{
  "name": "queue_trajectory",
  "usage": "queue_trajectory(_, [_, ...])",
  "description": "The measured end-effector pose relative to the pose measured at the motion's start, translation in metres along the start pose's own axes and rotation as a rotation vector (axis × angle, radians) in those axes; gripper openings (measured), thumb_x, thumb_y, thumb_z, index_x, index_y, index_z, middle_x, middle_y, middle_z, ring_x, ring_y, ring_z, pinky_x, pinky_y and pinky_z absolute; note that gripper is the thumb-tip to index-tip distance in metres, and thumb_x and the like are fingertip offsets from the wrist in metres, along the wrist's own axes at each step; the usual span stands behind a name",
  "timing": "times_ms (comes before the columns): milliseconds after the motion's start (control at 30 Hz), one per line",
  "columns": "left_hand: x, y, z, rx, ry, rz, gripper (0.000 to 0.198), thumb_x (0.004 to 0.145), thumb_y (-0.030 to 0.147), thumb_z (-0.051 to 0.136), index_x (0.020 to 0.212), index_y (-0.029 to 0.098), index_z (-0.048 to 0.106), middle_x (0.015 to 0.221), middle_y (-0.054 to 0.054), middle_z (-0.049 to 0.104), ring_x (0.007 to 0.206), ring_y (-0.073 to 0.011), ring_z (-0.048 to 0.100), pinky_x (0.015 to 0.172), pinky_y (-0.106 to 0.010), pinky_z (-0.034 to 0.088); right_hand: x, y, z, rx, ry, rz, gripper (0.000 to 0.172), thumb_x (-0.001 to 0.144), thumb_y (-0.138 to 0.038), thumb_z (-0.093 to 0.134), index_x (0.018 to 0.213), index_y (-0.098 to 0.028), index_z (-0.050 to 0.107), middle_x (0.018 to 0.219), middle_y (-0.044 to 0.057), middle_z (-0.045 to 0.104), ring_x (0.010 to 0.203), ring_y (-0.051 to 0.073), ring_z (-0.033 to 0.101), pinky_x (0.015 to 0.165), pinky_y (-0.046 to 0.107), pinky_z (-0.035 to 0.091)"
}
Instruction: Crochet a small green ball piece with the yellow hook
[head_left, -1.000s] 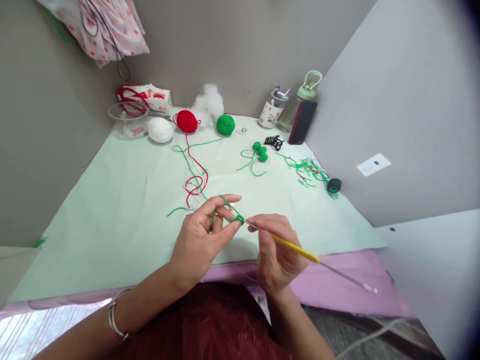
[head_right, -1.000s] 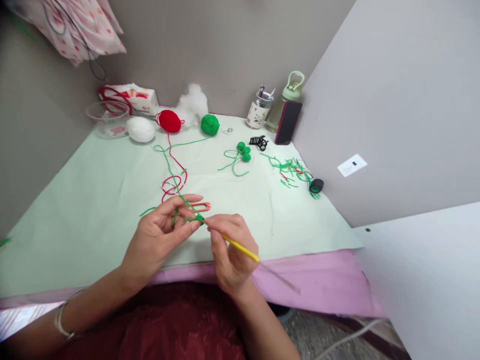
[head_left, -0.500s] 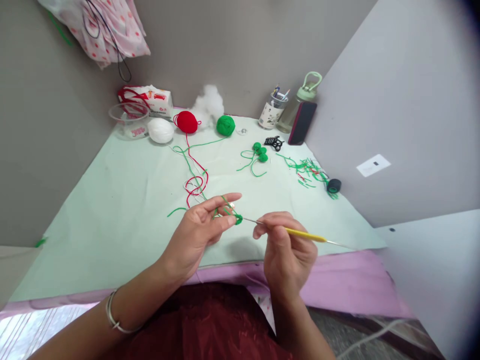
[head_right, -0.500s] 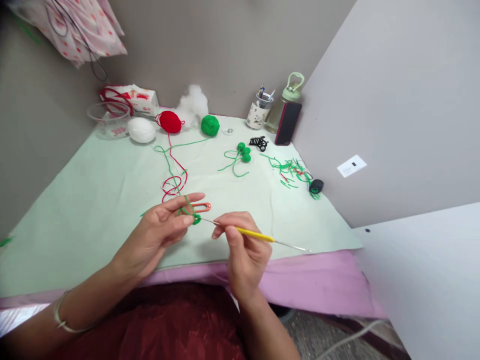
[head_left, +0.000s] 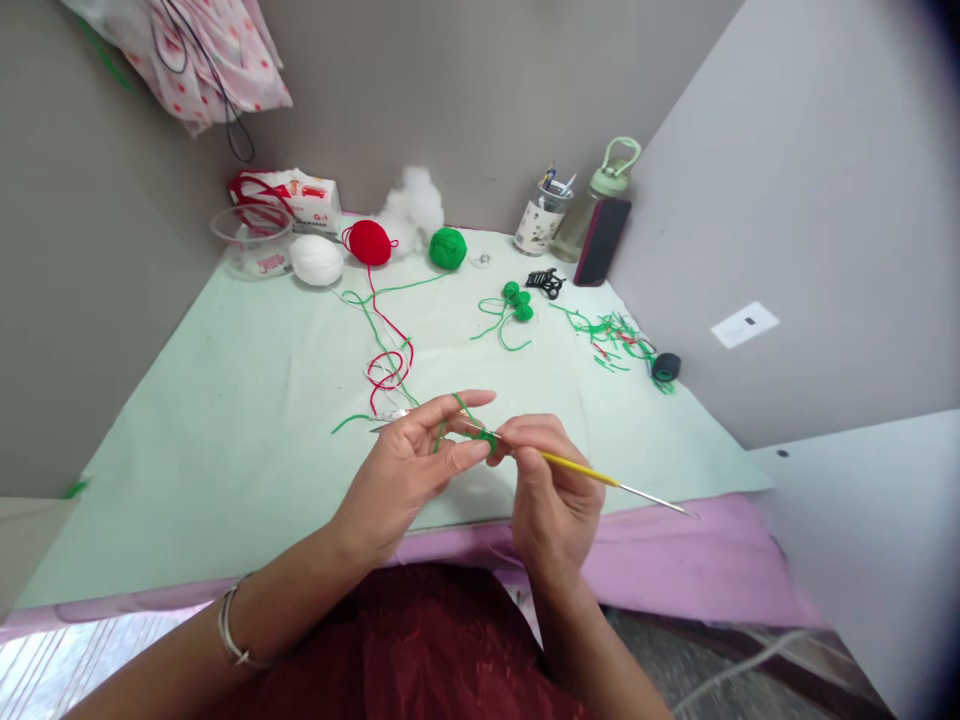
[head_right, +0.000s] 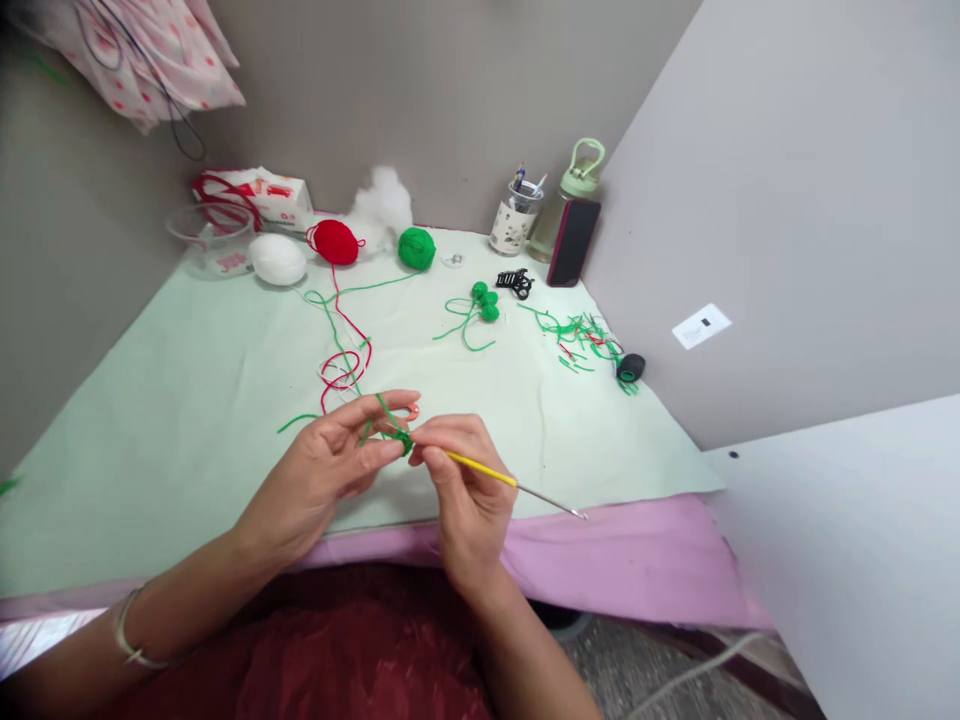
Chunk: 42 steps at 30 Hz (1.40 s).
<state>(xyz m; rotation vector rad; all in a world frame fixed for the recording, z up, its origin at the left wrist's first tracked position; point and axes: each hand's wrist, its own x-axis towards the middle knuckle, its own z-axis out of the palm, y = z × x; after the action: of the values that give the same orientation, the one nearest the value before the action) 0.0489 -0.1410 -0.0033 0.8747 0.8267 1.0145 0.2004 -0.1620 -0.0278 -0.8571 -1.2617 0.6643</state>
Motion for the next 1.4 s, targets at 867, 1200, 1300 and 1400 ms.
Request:
queue_trajectory(867, [0.000,-0.004,-0.002,0.008,0.022,0.008,0.038,0.087,0.035,0.086,0.124,0.029,0.081,0.093,0.001,0.062,0.058,-0.0053,0.035,0.049,-0.021,0.026,0.001,0.007,0.000,-0.026,-0.031,0.036,0.018,0.104,-0.024,0.063,0.105,-0.028,0.081,0.097,0.004,0.081,0.077,0.016,0.071,0.065,0.030,0.058])
queue_trajectory(1200, [0.007,-0.002,-0.001,-0.283,0.045,-0.070,0.031,0.080,0.022,0.091,0.111,0.019,0.086,0.078,0.003,0.056,0.053,-0.0014,0.029,0.044,-0.015,0.023,0.006,0.006,-0.003,-0.119,0.029,-0.037,0.022,0.104,-0.017,0.060,0.104,-0.027,0.080,0.083,0.001,0.072,0.070,0.015,0.068,0.067,0.032,0.057])
queue_trajectory(1300, [0.008,-0.001,0.003,-0.206,0.114,0.033,0.041,0.080,0.021,0.091,0.120,0.026,0.084,0.086,0.001,0.062,0.062,-0.0045,0.041,0.048,-0.014,0.030,0.008,0.004,0.003,-0.065,0.033,-0.005,0.020,0.104,-0.020,0.062,0.103,-0.027,0.081,0.087,0.002,0.072,0.070,0.014,0.066,0.065,0.032,0.055])
queue_trajectory(1400, [0.006,0.000,0.008,-0.217,0.096,-0.004,0.047,0.078,0.025,0.094,0.124,0.024,0.082,0.085,0.001,0.063,0.059,-0.0039,0.040,0.047,-0.014,0.030,0.007,0.005,0.007,-0.134,-0.001,-0.094,0.022,0.100,-0.016,0.067,0.107,-0.029,0.083,0.093,0.003,0.075,0.081,0.016,0.068,0.068,0.031,0.055])
